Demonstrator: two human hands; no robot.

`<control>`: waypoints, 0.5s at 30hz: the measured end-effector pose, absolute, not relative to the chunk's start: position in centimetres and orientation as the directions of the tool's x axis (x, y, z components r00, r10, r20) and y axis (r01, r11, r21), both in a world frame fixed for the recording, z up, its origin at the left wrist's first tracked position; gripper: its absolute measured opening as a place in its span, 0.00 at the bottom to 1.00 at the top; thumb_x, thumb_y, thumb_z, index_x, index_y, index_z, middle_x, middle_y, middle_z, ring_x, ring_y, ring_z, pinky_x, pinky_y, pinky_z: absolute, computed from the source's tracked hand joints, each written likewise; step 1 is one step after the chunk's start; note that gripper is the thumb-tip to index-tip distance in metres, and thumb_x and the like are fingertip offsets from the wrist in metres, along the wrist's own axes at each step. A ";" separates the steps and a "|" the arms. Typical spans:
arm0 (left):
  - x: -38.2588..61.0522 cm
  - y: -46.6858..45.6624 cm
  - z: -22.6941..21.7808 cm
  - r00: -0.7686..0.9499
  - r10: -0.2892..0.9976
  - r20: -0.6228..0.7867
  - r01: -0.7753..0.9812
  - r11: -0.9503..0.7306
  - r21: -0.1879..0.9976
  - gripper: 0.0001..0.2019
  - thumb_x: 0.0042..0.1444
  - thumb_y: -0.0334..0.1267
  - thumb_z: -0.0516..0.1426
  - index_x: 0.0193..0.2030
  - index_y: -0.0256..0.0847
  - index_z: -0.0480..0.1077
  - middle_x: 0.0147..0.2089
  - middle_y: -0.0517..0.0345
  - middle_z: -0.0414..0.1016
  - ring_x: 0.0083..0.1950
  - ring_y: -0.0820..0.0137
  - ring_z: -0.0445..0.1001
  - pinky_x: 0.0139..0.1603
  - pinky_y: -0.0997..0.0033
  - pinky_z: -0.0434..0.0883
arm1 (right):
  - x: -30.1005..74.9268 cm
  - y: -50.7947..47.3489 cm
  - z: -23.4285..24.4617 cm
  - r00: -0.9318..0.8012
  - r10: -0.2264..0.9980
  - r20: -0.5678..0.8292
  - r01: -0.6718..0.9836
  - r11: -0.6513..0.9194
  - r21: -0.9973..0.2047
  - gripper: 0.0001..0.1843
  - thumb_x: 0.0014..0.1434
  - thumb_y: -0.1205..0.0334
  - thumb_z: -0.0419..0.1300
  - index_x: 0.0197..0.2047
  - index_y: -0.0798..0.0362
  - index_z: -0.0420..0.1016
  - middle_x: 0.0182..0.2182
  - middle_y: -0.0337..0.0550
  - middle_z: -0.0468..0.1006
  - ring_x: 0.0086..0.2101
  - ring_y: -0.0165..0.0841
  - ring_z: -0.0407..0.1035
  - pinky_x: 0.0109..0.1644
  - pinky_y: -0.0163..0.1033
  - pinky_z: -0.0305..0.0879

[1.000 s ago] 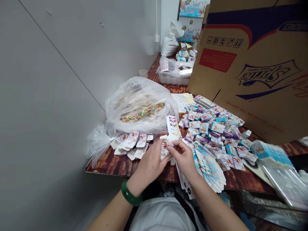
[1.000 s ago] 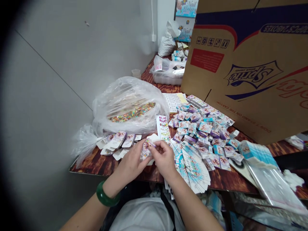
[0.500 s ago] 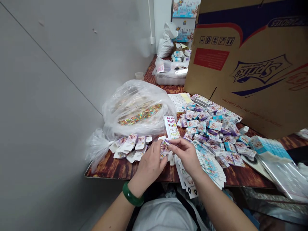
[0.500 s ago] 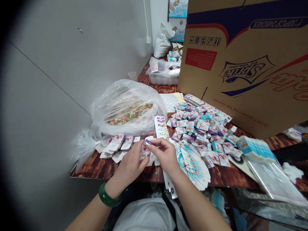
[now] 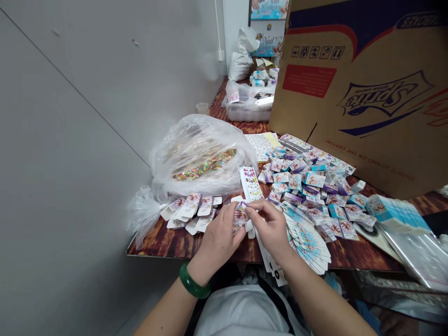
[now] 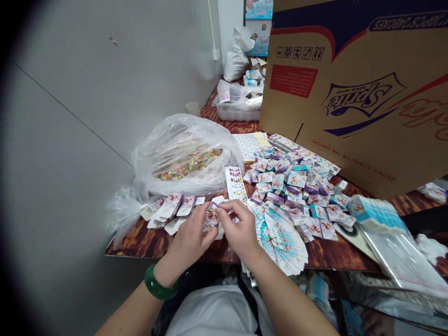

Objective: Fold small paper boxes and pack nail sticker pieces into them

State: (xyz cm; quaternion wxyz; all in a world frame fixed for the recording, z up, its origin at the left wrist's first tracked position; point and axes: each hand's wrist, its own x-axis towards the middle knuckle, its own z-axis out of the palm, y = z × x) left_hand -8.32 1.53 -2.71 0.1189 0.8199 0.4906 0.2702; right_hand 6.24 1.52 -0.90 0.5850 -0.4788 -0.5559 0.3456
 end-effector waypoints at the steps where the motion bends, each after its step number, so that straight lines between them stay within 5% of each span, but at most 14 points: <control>1: -8.4 1.5 -2.6 0.381 0.863 0.331 0.744 -0.499 0.444 0.27 0.54 0.32 0.53 0.60 0.37 0.50 0.55 0.41 0.66 0.56 0.56 0.68 0.52 0.56 0.70 | 6.3 1.7 -0.8 0.136 0.954 0.266 0.066 0.259 -0.964 0.04 0.54 0.62 0.61 0.29 0.51 0.75 0.27 0.40 0.75 0.30 0.33 0.69 0.35 0.38 0.65; 3: -8.5 1.4 -2.5 0.392 0.855 0.338 0.748 -0.510 0.424 0.27 0.54 0.32 0.53 0.61 0.37 0.51 0.55 0.41 0.66 0.56 0.56 0.68 0.52 0.57 0.69 | 6.5 2.0 -0.8 0.120 0.969 0.215 0.000 0.217 -0.976 0.06 0.54 0.61 0.61 0.27 0.52 0.74 0.24 0.38 0.74 0.28 0.31 0.67 0.34 0.37 0.64; 6: -8.5 1.4 -2.4 0.375 0.869 0.324 0.749 -0.489 0.447 0.27 0.54 0.33 0.53 0.61 0.37 0.51 0.55 0.41 0.66 0.55 0.56 0.69 0.51 0.57 0.70 | 6.4 1.7 -0.9 0.103 0.938 0.331 0.108 0.320 -0.941 0.06 0.56 0.63 0.59 0.29 0.51 0.75 0.27 0.40 0.74 0.31 0.33 0.68 0.37 0.39 0.65; 10: -8.8 1.5 -2.2 0.315 0.902 0.294 0.696 -0.430 0.575 0.26 0.54 0.34 0.53 0.60 0.39 0.53 0.56 0.43 0.67 0.56 0.57 0.69 0.52 0.57 0.69 | 6.0 0.7 -1.5 -0.031 0.858 0.513 0.307 0.497 -0.812 0.14 0.58 0.63 0.57 0.48 0.46 0.74 0.42 0.46 0.75 0.43 0.39 0.69 0.47 0.46 0.65; 13: -9.9 2.1 -1.6 0.275 0.917 0.290 0.678 -0.399 0.618 0.24 0.55 0.36 0.53 0.59 0.39 0.55 0.55 0.45 0.68 0.56 0.59 0.69 0.53 0.58 0.68 | 6.0 0.7 -2.2 -0.185 0.859 0.477 0.364 0.511 -0.779 0.26 0.57 0.59 0.59 0.60 0.44 0.64 0.50 0.47 0.72 0.49 0.41 0.66 0.52 0.48 0.62; 15: -11.2 2.8 -1.2 0.225 0.928 0.298 0.734 -0.362 0.574 0.24 0.55 0.36 0.53 0.59 0.39 0.56 0.55 0.45 0.68 0.55 0.58 0.68 0.54 0.57 0.67 | 6.2 1.3 -2.9 -0.139 0.904 0.404 0.428 0.423 -0.799 0.26 0.57 0.56 0.59 0.59 0.46 0.64 0.49 0.49 0.73 0.47 0.40 0.67 0.50 0.46 0.63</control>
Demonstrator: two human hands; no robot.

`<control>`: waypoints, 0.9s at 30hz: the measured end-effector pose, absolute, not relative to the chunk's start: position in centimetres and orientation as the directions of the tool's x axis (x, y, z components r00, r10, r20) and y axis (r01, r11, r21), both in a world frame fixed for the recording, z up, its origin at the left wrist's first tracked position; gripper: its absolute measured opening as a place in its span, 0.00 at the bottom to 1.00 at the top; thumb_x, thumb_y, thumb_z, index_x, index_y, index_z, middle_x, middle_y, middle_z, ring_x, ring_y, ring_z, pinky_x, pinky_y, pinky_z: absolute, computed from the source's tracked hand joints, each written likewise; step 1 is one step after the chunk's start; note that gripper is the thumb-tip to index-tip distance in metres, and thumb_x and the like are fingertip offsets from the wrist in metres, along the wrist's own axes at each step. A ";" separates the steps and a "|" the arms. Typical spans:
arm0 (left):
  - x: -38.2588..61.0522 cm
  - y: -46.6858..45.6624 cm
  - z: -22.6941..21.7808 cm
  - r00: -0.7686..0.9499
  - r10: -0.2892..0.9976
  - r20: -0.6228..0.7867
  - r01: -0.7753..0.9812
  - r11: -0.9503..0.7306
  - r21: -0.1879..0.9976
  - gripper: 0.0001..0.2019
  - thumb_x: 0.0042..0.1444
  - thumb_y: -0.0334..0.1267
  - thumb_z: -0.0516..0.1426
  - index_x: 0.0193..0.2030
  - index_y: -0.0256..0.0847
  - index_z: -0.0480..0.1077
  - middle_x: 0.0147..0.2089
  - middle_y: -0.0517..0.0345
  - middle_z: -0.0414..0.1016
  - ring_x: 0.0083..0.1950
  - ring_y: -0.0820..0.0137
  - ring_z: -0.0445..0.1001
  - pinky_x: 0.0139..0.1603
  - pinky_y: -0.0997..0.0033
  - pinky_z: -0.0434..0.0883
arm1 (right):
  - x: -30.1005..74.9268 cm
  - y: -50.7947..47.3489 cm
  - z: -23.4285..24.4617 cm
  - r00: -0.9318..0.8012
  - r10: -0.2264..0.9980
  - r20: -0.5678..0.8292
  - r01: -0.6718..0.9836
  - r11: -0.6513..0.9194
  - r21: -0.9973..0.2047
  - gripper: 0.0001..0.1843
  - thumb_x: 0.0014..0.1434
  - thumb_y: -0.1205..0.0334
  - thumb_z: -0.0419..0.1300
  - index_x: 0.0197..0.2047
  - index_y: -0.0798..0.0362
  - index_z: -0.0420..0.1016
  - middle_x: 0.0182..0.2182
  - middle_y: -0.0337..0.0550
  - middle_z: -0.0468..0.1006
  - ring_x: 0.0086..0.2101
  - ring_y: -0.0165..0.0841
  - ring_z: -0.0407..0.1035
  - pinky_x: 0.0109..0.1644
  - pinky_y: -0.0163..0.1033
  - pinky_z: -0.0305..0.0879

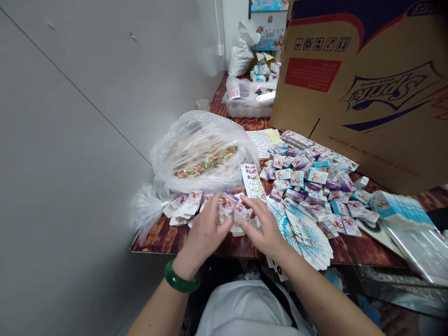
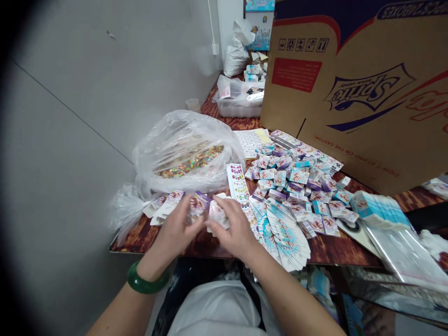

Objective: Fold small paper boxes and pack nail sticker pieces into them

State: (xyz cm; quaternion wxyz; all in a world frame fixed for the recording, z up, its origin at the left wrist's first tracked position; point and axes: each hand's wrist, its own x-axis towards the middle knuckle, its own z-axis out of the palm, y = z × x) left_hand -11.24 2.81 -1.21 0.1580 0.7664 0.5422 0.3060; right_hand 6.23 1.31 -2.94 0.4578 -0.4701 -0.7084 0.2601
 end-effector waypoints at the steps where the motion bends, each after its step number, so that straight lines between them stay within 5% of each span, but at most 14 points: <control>1: -12.1 3.3 -1.0 0.196 0.934 0.298 0.780 -0.333 0.531 0.24 0.55 0.36 0.53 0.59 0.38 0.57 0.54 0.45 0.68 0.55 0.58 0.68 0.54 0.56 0.66 | 6.4 1.7 -3.4 -0.075 0.930 0.359 0.480 0.349 -0.805 0.24 0.58 0.55 0.58 0.58 0.48 0.66 0.46 0.49 0.74 0.44 0.40 0.68 0.48 0.46 0.64; 7: -16.3 5.4 -1.6 0.010 0.981 0.192 0.991 -0.035 0.127 0.25 0.56 0.44 0.53 0.58 0.33 0.61 0.46 0.41 0.71 0.49 0.50 0.69 0.48 0.51 0.67 | 6.9 3.4 -5.2 0.041 0.998 0.049 0.779 -0.001 -0.627 0.29 0.53 0.48 0.61 0.53 0.57 0.68 0.42 0.57 0.76 0.42 0.47 0.70 0.43 0.45 0.62; 10: -16.2 5.3 -2.1 -0.066 0.965 0.253 0.997 0.051 0.065 0.31 0.55 0.50 0.54 0.61 0.32 0.58 0.50 0.37 0.67 0.51 0.45 0.65 0.45 0.47 0.67 | 6.7 3.4 -5.2 0.033 0.997 -0.071 0.785 -0.070 -0.615 0.31 0.50 0.51 0.63 0.55 0.56 0.66 0.41 0.56 0.77 0.40 0.47 0.71 0.39 0.43 0.61; 15: -13.5 4.1 -2.2 0.042 0.924 0.381 0.945 -0.160 0.285 0.18 0.58 0.45 0.54 0.50 0.34 0.70 0.44 0.44 0.69 0.48 0.54 0.67 0.51 0.53 0.65 | 7.3 3.8 -4.5 0.066 0.996 -0.055 0.719 -0.086 -0.689 0.13 0.52 0.60 0.61 0.41 0.53 0.74 0.36 0.49 0.78 0.37 0.42 0.71 0.39 0.40 0.60; 18: -11.8 3.4 -2.0 0.124 0.945 0.303 0.835 -0.264 0.483 0.13 0.59 0.43 0.53 0.42 0.38 0.73 0.39 0.49 0.71 0.44 0.59 0.69 0.49 0.58 0.66 | 8.2 4.0 -4.2 0.098 0.994 0.038 0.710 -0.043 -0.703 0.04 0.50 0.63 0.60 0.29 0.53 0.75 0.31 0.46 0.76 0.34 0.39 0.69 0.39 0.40 0.59; 21: -10.3 2.7 -1.9 0.132 0.977 0.168 0.700 -0.212 0.682 0.13 0.58 0.45 0.54 0.39 0.38 0.73 0.39 0.49 0.73 0.43 0.60 0.71 0.48 0.59 0.66 | 8.8 3.8 -3.8 0.140 0.986 0.090 0.565 -0.005 -0.825 0.08 0.50 0.60 0.60 0.22 0.53 0.72 0.25 0.42 0.72 0.29 0.35 0.65 0.36 0.39 0.58; 24: -8.8 2.1 -2.1 0.145 0.989 -0.012 0.357 -0.041 0.933 0.20 0.54 0.49 0.57 0.48 0.38 0.71 0.43 0.50 0.75 0.44 0.61 0.72 0.47 0.61 0.68 | 8.4 3.1 -3.2 0.091 0.996 -0.013 0.218 -0.033 -0.975 0.13 0.51 0.54 0.60 0.22 0.53 0.71 0.21 0.38 0.68 0.25 0.31 0.62 0.31 0.37 0.58; 27: -7.5 1.7 -2.5 0.277 0.955 -0.111 -0.090 0.140 0.986 0.22 0.56 0.49 0.56 0.52 0.37 0.68 0.45 0.50 0.76 0.46 0.62 0.73 0.48 0.63 0.68 | 7.4 2.1 -2.5 0.014 1.000 -0.021 0.113 -0.022 -0.993 0.11 0.51 0.54 0.61 0.25 0.54 0.72 0.23 0.38 0.69 0.26 0.32 0.63 0.32 0.37 0.60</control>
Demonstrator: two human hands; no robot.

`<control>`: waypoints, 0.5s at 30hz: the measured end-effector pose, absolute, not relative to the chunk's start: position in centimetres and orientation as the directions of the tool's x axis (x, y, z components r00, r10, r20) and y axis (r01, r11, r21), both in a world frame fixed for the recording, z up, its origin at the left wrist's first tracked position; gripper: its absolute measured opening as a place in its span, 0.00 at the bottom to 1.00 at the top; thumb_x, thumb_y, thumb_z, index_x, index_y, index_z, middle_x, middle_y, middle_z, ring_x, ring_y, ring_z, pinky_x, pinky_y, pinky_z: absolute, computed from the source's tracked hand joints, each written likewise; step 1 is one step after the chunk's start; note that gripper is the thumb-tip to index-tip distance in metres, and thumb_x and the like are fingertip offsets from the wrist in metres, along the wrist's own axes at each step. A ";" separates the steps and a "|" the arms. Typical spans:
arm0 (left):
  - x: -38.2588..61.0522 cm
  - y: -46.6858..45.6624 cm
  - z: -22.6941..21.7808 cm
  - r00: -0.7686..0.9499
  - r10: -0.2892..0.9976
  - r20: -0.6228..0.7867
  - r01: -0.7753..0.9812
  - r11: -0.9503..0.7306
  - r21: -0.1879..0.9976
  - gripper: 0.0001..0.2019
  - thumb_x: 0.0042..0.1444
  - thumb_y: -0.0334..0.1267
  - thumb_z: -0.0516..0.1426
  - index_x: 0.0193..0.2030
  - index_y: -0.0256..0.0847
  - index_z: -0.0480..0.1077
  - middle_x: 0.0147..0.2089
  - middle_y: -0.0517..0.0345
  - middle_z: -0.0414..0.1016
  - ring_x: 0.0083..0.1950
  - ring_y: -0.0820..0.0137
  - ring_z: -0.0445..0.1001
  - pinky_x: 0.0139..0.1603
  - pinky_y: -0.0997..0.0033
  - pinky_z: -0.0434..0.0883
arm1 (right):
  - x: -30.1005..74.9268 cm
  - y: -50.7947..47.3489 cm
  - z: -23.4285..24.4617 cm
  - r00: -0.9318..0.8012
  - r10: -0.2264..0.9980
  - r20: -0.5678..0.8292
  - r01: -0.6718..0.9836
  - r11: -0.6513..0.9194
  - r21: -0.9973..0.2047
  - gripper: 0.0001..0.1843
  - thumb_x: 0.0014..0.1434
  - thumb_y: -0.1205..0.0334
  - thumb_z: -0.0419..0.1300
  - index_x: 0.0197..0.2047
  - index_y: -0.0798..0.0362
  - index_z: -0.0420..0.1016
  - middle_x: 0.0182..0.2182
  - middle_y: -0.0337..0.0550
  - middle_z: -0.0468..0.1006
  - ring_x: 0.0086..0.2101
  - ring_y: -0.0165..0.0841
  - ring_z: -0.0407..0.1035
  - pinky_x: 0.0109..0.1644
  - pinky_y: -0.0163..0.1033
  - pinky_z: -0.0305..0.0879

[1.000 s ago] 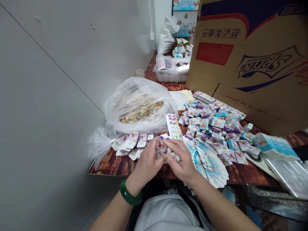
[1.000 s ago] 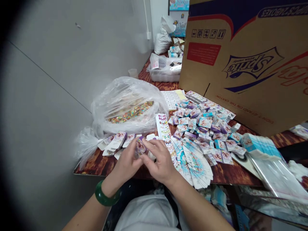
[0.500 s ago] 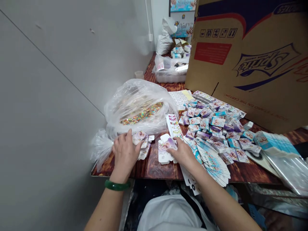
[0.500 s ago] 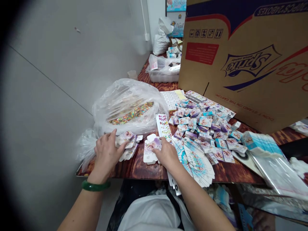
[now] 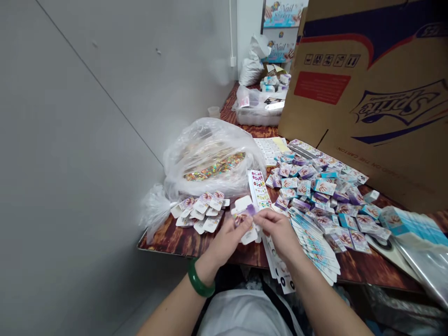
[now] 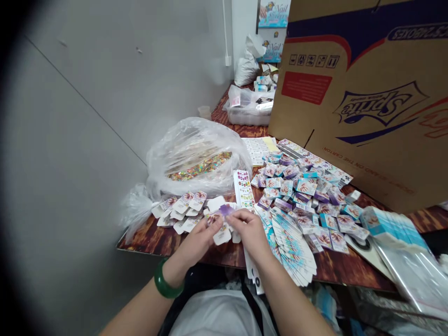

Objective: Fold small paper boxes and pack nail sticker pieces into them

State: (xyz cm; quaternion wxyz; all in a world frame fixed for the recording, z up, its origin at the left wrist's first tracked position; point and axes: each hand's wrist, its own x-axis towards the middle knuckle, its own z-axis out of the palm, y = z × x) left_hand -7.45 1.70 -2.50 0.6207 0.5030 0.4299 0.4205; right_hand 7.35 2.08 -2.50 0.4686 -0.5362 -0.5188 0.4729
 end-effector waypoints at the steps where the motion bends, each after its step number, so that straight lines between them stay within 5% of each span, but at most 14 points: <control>1: -7.2 1.6 -2.6 0.302 0.945 -0.128 -0.187 0.190 0.964 0.21 0.57 0.48 0.55 0.52 0.37 0.68 0.45 0.50 0.76 0.46 0.62 0.73 0.48 0.63 0.68 | 7.1 1.7 -2.3 0.052 0.998 0.044 0.170 0.034 -0.985 0.09 0.50 0.56 0.61 0.28 0.53 0.73 0.26 0.39 0.70 0.28 0.32 0.64 0.33 0.38 0.61; 4: -7.0 1.5 -2.4 0.323 0.922 -0.212 -0.256 0.301 0.919 0.17 0.56 0.45 0.56 0.48 0.37 0.70 0.40 0.53 0.76 0.39 0.65 0.73 0.44 0.66 0.68 | 6.8 0.8 -1.6 0.133 0.941 0.310 0.389 0.238 -0.890 0.10 0.52 0.63 0.60 0.40 0.52 0.70 0.35 0.42 0.71 0.32 0.33 0.64 0.37 0.38 0.61; 6: -7.3 1.4 -1.8 0.394 0.884 -0.252 -0.129 0.324 0.937 0.12 0.54 0.42 0.56 0.40 0.36 0.73 0.32 0.57 0.75 0.34 0.68 0.72 0.40 0.69 0.67 | 6.9 0.4 -1.0 -0.006 0.927 0.376 0.443 0.339 -0.830 0.11 0.55 0.66 0.57 0.44 0.51 0.67 0.37 0.41 0.71 0.33 0.32 0.64 0.38 0.37 0.61; 9: -7.9 1.3 -0.9 0.548 0.783 -0.295 0.078 0.303 0.950 0.09 0.53 0.38 0.55 0.26 0.36 0.70 0.23 0.60 0.70 0.29 0.70 0.68 0.36 0.71 0.64 | 7.1 0.2 -0.2 -0.246 0.926 0.287 0.450 0.371 -0.813 0.09 0.56 0.67 0.56 0.42 0.50 0.67 0.34 0.39 0.71 0.32 0.30 0.65 0.37 0.36 0.61; 12: -8.6 1.3 -0.8 0.653 0.696 -0.299 0.071 0.336 0.939 0.10 0.52 0.38 0.54 0.22 0.36 0.67 0.20 0.60 0.67 0.28 0.72 0.66 0.34 0.72 0.63 | 7.2 0.3 0.1 -0.275 0.949 0.156 0.410 0.262 -0.873 0.05 0.56 0.64 0.58 0.38 0.51 0.67 0.28 0.36 0.70 0.27 0.28 0.64 0.31 0.34 0.59; 15: -9.2 1.2 -1.5 0.757 0.589 -0.284 -0.022 0.458 0.889 0.18 0.51 0.52 0.56 0.25 0.35 0.68 0.20 0.58 0.67 0.24 0.73 0.64 0.28 0.73 0.60 | 7.4 0.3 0.2 -0.271 0.961 0.046 0.319 0.135 -0.938 0.07 0.53 0.65 0.60 0.37 0.51 0.67 0.26 0.34 0.69 0.24 0.26 0.62 0.27 0.32 0.58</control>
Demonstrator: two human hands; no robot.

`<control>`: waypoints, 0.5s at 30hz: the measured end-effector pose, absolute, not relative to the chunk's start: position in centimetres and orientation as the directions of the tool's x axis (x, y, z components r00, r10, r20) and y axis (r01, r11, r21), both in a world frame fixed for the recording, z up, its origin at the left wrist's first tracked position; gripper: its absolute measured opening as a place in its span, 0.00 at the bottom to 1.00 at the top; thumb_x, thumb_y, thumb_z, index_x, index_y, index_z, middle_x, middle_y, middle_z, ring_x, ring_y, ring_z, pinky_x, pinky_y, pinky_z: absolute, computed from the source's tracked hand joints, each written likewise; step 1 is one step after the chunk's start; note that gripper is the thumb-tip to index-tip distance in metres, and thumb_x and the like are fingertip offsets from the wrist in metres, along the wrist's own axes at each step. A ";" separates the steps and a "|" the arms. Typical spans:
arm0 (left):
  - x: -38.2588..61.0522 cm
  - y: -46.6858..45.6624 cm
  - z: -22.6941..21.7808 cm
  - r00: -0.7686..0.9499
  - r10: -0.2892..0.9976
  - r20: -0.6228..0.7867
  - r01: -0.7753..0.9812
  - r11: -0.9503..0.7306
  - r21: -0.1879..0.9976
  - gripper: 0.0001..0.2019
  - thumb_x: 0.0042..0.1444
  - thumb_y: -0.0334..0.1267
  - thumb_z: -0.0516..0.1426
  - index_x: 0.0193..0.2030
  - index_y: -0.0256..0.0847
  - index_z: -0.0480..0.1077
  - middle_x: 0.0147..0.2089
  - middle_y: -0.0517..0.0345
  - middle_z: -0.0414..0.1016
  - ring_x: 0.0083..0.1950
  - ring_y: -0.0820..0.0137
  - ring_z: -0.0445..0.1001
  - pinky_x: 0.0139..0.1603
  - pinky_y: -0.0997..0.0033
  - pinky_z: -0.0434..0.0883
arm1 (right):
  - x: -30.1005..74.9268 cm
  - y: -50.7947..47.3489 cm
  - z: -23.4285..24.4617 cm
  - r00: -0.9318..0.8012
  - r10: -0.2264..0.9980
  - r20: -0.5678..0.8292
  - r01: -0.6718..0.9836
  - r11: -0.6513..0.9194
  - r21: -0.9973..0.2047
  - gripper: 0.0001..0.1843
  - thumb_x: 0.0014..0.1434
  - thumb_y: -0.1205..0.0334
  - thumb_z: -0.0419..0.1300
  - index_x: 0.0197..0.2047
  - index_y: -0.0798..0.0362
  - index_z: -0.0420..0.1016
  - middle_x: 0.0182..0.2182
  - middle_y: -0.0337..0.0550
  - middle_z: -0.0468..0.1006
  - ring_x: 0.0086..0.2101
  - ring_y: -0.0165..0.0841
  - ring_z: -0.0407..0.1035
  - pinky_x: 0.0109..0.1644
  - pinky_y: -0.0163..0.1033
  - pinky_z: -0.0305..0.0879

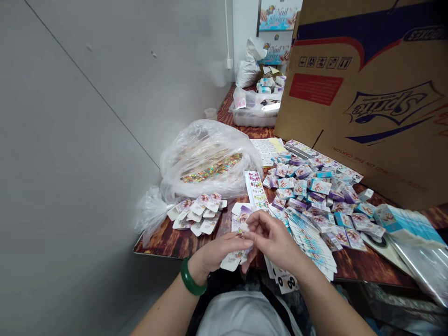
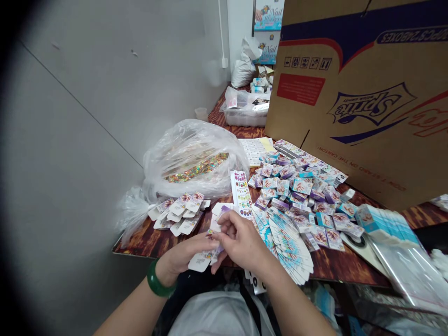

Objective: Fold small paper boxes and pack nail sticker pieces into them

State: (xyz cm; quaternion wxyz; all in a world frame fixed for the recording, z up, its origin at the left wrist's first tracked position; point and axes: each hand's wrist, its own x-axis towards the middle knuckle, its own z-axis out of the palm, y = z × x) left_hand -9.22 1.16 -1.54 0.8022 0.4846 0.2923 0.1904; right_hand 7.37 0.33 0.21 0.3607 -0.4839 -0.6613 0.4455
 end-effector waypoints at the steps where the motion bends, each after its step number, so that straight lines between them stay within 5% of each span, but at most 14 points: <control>1: -9.4 1.1 -1.9 0.779 0.562 -0.277 -0.042 0.488 0.872 0.23 0.49 0.57 0.56 0.27 0.35 0.68 0.21 0.57 0.68 0.23 0.73 0.64 0.26 0.74 0.59 | 7.5 0.3 0.3 -0.278 0.960 0.019 0.300 0.106 -0.948 0.07 0.52 0.66 0.60 0.36 0.52 0.67 0.26 0.34 0.70 0.24 0.26 0.62 0.27 0.32 0.58; 4: -9.4 1.2 -2.7 0.794 0.555 -0.249 -0.050 0.468 0.883 0.30 0.45 0.65 0.56 0.28 0.34 0.68 0.23 0.56 0.69 0.23 0.73 0.66 0.26 0.74 0.60 | 7.7 0.3 0.6 -0.314 0.949 -0.030 0.294 0.067 -0.953 0.06 0.51 0.69 0.59 0.34 0.52 0.68 0.26 0.34 0.70 0.24 0.26 0.62 0.27 0.31 0.58; 10: -8.4 2.0 -2.5 0.662 0.698 -0.273 0.008 0.357 0.934 0.25 0.41 0.58 0.63 0.27 0.34 0.68 0.22 0.61 0.67 0.26 0.74 0.65 0.28 0.75 0.60 | 7.6 0.2 1.1 -0.356 0.932 0.071 0.464 0.242 -0.852 0.08 0.49 0.75 0.60 0.28 0.53 0.72 0.29 0.36 0.69 0.32 0.29 0.65 0.35 0.34 0.58; 12: -8.4 2.2 -2.1 0.618 0.738 -0.270 0.045 0.310 0.950 0.23 0.43 0.57 0.62 0.28 0.34 0.70 0.23 0.60 0.68 0.26 0.74 0.64 0.28 0.75 0.60 | 7.7 0.3 1.1 -0.334 0.937 0.100 0.483 0.262 -0.836 0.08 0.50 0.76 0.60 0.28 0.53 0.72 0.30 0.37 0.69 0.33 0.30 0.65 0.37 0.35 0.58; 15: -9.1 2.4 -1.5 0.588 0.779 -0.219 0.048 0.236 0.971 0.21 0.53 0.54 0.57 0.37 0.34 0.74 0.34 0.55 0.74 0.38 0.68 0.69 0.41 0.70 0.65 | 8.0 0.6 1.2 -0.276 0.948 0.156 0.498 0.280 -0.821 0.06 0.52 0.74 0.61 0.28 0.53 0.72 0.31 0.39 0.68 0.35 0.31 0.65 0.40 0.36 0.58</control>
